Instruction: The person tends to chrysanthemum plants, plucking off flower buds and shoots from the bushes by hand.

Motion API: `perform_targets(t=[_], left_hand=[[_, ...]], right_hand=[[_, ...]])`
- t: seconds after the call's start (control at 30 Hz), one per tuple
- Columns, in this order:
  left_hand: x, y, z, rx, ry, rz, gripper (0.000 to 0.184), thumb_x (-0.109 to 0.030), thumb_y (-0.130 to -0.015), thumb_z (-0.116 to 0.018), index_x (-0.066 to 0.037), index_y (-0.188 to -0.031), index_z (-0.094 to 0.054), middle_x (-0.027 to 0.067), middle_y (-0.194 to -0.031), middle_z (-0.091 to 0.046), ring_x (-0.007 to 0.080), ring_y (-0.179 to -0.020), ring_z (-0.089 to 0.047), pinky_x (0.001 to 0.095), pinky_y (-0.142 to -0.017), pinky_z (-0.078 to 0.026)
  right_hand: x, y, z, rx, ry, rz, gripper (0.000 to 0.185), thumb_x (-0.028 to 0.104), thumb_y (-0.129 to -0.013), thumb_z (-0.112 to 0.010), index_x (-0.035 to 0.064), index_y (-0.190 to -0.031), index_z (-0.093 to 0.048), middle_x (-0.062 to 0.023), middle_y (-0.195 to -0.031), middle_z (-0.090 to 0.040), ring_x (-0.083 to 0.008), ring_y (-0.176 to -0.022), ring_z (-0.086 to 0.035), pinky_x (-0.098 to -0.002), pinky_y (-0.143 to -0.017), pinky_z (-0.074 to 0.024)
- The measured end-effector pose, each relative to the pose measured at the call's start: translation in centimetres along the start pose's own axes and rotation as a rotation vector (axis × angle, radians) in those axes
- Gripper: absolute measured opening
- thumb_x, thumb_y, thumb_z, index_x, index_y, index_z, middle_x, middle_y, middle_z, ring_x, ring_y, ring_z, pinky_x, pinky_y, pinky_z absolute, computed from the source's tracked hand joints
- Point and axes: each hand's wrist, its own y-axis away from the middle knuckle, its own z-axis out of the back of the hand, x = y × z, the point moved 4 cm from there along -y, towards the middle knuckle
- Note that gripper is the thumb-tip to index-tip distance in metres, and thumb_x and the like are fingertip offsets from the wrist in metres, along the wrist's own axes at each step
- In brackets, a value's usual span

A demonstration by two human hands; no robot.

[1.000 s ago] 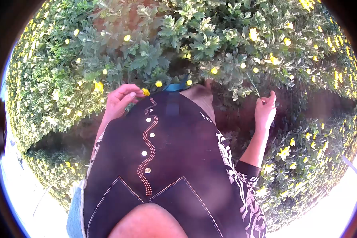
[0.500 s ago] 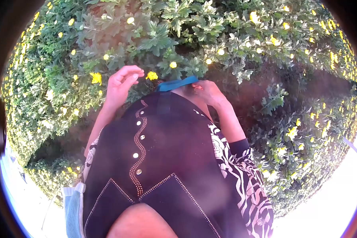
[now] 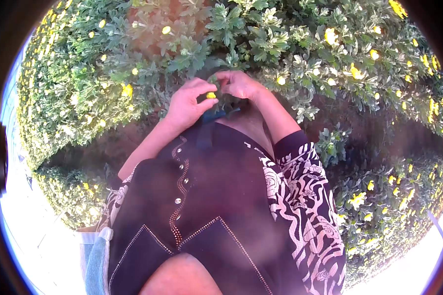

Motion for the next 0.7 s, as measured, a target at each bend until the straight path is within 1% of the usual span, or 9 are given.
perform_targets(t=[0.07,0.2,0.33,0.4,0.47,0.53,0.6,0.67,0.7], left_hand=[[-0.2,0.3,-0.4,-0.025,0.019,0.022,0.024,-0.015,-0.078,-0.071,-0.008,-0.1,-0.065,0.0082,-0.097,-0.063,0.0269,-0.09,-0.063,0.034,-0.079,-0.05],[-0.1,0.3,-0.4,-0.096,0.006,-0.085,0.023,-0.01,-0.08,-0.067,-0.006,-0.101,-0.059,0.0093,-0.098,-0.063,0.0298,-0.089,-0.063,0.035,-0.075,-0.051],[0.2,0.1,-0.3,0.006,0.148,-0.018,0.019,-0.011,-0.08,-0.064,-0.005,-0.095,-0.055,0.0117,-0.093,-0.059,0.0345,-0.084,-0.061,0.0417,-0.072,-0.05],[0.6,0.3,-0.3,-0.024,0.186,-0.056,0.019,-0.008,-0.08,-0.065,-0.003,-0.096,-0.056,0.0115,-0.089,-0.059,0.032,-0.078,-0.061,0.0373,-0.068,-0.049],[1.0,0.3,-0.4,0.019,0.182,-0.071,0.018,-0.008,-0.08,-0.066,-0.003,-0.095,-0.056,0.012,-0.087,-0.058,0.0317,-0.077,-0.061,0.0364,-0.067,-0.049],[1.3,0.4,-0.5,0.039,0.189,-0.098,0.019,-0.009,-0.081,-0.066,-0.003,-0.096,-0.057,0.012,-0.089,-0.059,0.0301,-0.076,-0.062,0.0357,-0.066,-0.049],[1.4,0.7,-0.2,0.059,0.199,-0.119,0.02,-0.01,-0.081,-0.067,-0.003,-0.098,-0.057,0.0119,-0.091,-0.06,0.0285,-0.075,-0.062,0.035,-0.065,-0.05],[1.4,0.6,1.1,0.081,0.289,0.007,0.024,-0.013,-0.083,-0.068,-0.003,-0.103,-0.059,0.0109,-0.096,-0.062,0.023,-0.074,-0.064,0.0328,-0.064,-0.051],[1.0,0.8,2.9,0.022,0.296,0.091,0.027,-0.015,-0.083,-0.069,-0.003,-0.106,-0.059,0.0097,-0.097,-0.064,0.0175,-0.075,-0.065,0.0295,-0.063,-0.051]], right_hand=[[0.3,0.0,0.2,0.094,-0.175,0.069,0.039,0.003,-0.079,-0.06,0.0073,-0.117,-0.063,0.006,-0.08,-0.049,-0.0049,-0.071,-0.044,-0.0205,-0.065,-0.0375],[-0.9,-0.8,0.8,-0.188,-0.316,0.091,0.026,0.004,-0.083,-0.063,0.0057,-0.109,-0.061,0.0012,-0.087,-0.062,-0.0079,-0.073,-0.057,-0.022,-0.063,-0.0433],[-2.6,-3.4,1.3,-0.377,-0.531,-0.122,0.022,0.016,-0.093,-0.061,0.0039,-0.11,-0.052,-0.0121,-0.092,-0.065,-0.0162,-0.062,-0.063,-0.0249,-0.05,-0.0474],[-3.4,-4.1,1.5,-0.7,-0.898,-0.293,0.026,0.016,-0.096,-0.056,-0.0006,-0.115,-0.049,-0.0181,-0.098,-0.065,-0.0197,-0.063,-0.065,-0.0281,-0.052,-0.0535],[-4.8,-6.0,2.5,-0.771,-0.882,-0.331,0.032,0.015,-0.097,-0.053,-0.0044,-0.121,-0.046,-0.0181,-0.1,-0.064,-0.0225,-0.064,-0.066,-0.0298,-0.053,-0.0569],[-5.7,-6.9,4.1,-1.096,-0.668,-0.267,0.019,0.01,-0.095,-0.053,0.0015,-0.11,-0.045,-0.0178,-0.101,-0.064,-0.0263,-0.072,-0.068,-0.0356,-0.057,-0.0591],[-6.0,-8.8,6.5,-0.981,-0.418,-0.188,0.024,0.003,-0.09,-0.055,0.0018,-0.114,-0.056,-0.0102,-0.097,-0.067,-0.0166,-0.076,-0.065,-0.0281,-0.063,-0.0519],[2.0,-8.2,4.5,-0.771,-0.866,0.108,0.014,0.003,-0.086,-0.063,-0.0032,-0.097,-0.065,-0.007,-0.082,-0.068,-0.0132,-0.065,-0.062,-0.0269,-0.058,-0.0505],[3.7,-8.6,4.0,-0.635,-0.754,0.196,0.011,0.002,-0.083,-0.066,-0.0023,-0.094,-0.066,-0.0057,-0.081,-0.068,-0.012,-0.066,-0.062,-0.0262,-0.06,-0.0506]])
